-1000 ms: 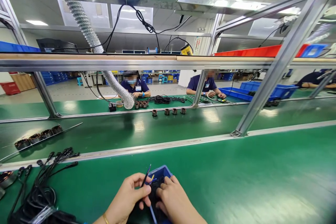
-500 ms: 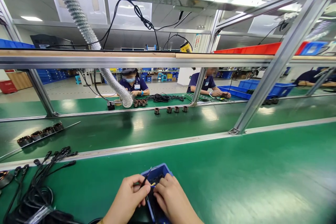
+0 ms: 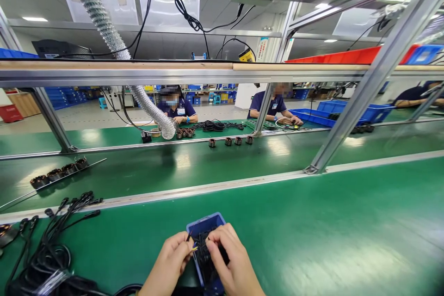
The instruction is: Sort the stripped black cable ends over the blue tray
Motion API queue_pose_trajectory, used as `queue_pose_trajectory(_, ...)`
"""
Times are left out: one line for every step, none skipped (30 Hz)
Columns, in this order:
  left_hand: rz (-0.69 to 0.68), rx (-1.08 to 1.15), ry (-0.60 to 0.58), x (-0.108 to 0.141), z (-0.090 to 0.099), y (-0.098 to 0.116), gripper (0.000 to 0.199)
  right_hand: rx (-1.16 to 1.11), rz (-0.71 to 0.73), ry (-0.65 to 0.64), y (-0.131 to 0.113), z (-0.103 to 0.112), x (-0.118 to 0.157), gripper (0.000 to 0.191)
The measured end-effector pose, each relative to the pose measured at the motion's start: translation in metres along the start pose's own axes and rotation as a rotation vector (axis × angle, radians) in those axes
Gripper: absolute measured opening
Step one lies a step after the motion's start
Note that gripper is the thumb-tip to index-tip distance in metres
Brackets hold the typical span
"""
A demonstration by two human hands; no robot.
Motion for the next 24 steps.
queue_pose_trajectory(-0.016,0.0,0.007,0.0005,0.0004,0.001,0.043,-0.017,-0.003,0.017,0.0005,0.0002,0.0006,0.018)
queue_pose_trajectory(-0.035,0.0,0.012,0.001,0.0008,0.0014,0.043,-0.033,-0.001,0.031,0.0011,-0.0001,0.0014,0.018)
queue_pose_trajectory(-0.053,-0.001,0.013,0.0012,0.0012,0.0012,0.044,-0.043,0.003,0.042,0.0018,-0.0008,0.0022,0.018)
queue_pose_trajectory(-0.067,-0.003,0.01,0.0014,0.0014,0.0004,0.044,-0.047,0.011,0.052,0.0024,-0.0014,0.0028,0.017)
queue_pose_trajectory(-0.074,-0.003,0.005,0.0014,0.0017,-0.0008,0.044,-0.044,0.021,0.059,0.0028,-0.0019,0.0033,0.016)
queue_pose_trajectory(-0.076,-0.001,0.002,0.0014,0.0019,-0.0023,0.044,-0.034,0.028,0.063,0.0031,-0.0022,0.0034,0.015)
queue_pose_trajectory(-0.076,0.002,0.001,0.0012,0.0022,-0.0037,0.044,-0.022,0.033,0.064,0.003,-0.0021,0.0032,0.015)
queue_pose_trajectory(-0.079,0.006,0.003,0.0009,0.0026,-0.0047,0.044,-0.009,0.038,0.066,0.0025,-0.0016,0.0028,0.015)
queue_pose_trajectory(-0.086,0.009,0.006,0.0007,0.0029,-0.0052,0.043,0.002,0.043,0.073,0.0016,-0.0008,0.0021,0.015)
queue_pose_trajectory(-0.093,0.011,0.006,0.0005,0.0031,-0.0053,0.043,0.011,0.05,0.081,0.0003,0.0002,0.0014,0.015)
queue_pose_trajectory(-0.101,0.009,0.002,0.0004,0.0031,-0.0052,0.043,0.018,0.058,0.089,-0.0012,0.0012,0.0006,0.015)
queue_pose_trajectory(-0.107,0.007,-0.003,0.0005,0.0031,-0.005,0.042,0.023,0.068,0.098,-0.0028,0.002,0.0,0.015)
queue_pose_trajectory(-0.112,0.005,-0.008,0.0007,0.003,-0.0048,0.042,0.027,0.077,0.107,-0.0043,0.0025,-0.0005,0.015)
queue_pose_trajectory(-0.116,0.002,-0.015,0.0011,0.0029,-0.0047,0.041,0.029,0.082,0.113,-0.0053,0.0026,-0.0008,0.015)
queue_pose_trajectory(-0.119,0.001,-0.021,0.0015,0.0029,-0.0048,0.041,0.028,0.082,0.117,-0.0059,0.0023,-0.0009,0.015)
queue_pose_trajectory(-0.122,0.0,-0.025,0.002,0.0029,-0.005,0.041,0.026,0.074,0.119,-0.0059,0.0018,-0.0009,0.016)
queue_pose_trajectory(-0.125,0.0,-0.026,0.0025,0.0029,-0.0052,0.041,0.021,0.06,0.125,-0.0053,0.0014,-0.0008,0.016)
queue_pose_trajectory(-0.126,-0.001,-0.027,0.0029,0.0029,-0.0054,0.042,0.015,0.041,0.132,-0.0044,0.001,-0.0006,0.017)
queue_pose_trajectory(-0.124,-0.004,-0.028,0.0032,0.0029,-0.0056,0.042,0.008,0.019,0.138,-0.0033,0.0007,-0.0004,0.018)
queue_pose_trajectory(-0.12,-0.007,-0.027,0.0034,0.0029,-0.0057,0.043,0.003,-0.001,0.143,-0.0021,0.0005,-0.0001,0.019)
queue_pose_trajectory(-0.118,-0.011,-0.025,0.0035,0.0029,-0.0055,0.043,-0.001,-0.017,0.144,-0.001,0.0003,0.0001,0.019)
queue_pose_trajectory(-0.115,-0.017,-0.026,0.0034,0.0028,-0.0053,0.044,-0.003,-0.026,0.139,-0.0002,0.0,0.0003,0.019)
queue_pose_trajectory(-0.114,-0.022,-0.027,0.0033,0.0027,-0.005,0.044,-0.005,-0.03,0.132,0.0004,-0.0004,0.0005,0.02)
queue_pose_trajectory(-0.115,-0.026,-0.03,0.003,0.0025,-0.0046,0.044,-0.008,-0.03,0.128,0.0008,-0.0008,0.0007,0.019)
Point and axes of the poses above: each hand's wrist, its own x-axis away from the middle knuckle, its own z-axis out of the back of the hand, y = z × x, the point moved 3 cm from there along -x, towards the middle knuckle, and after that the axes turned 9 degrees about -z, right-handed, at the moved point
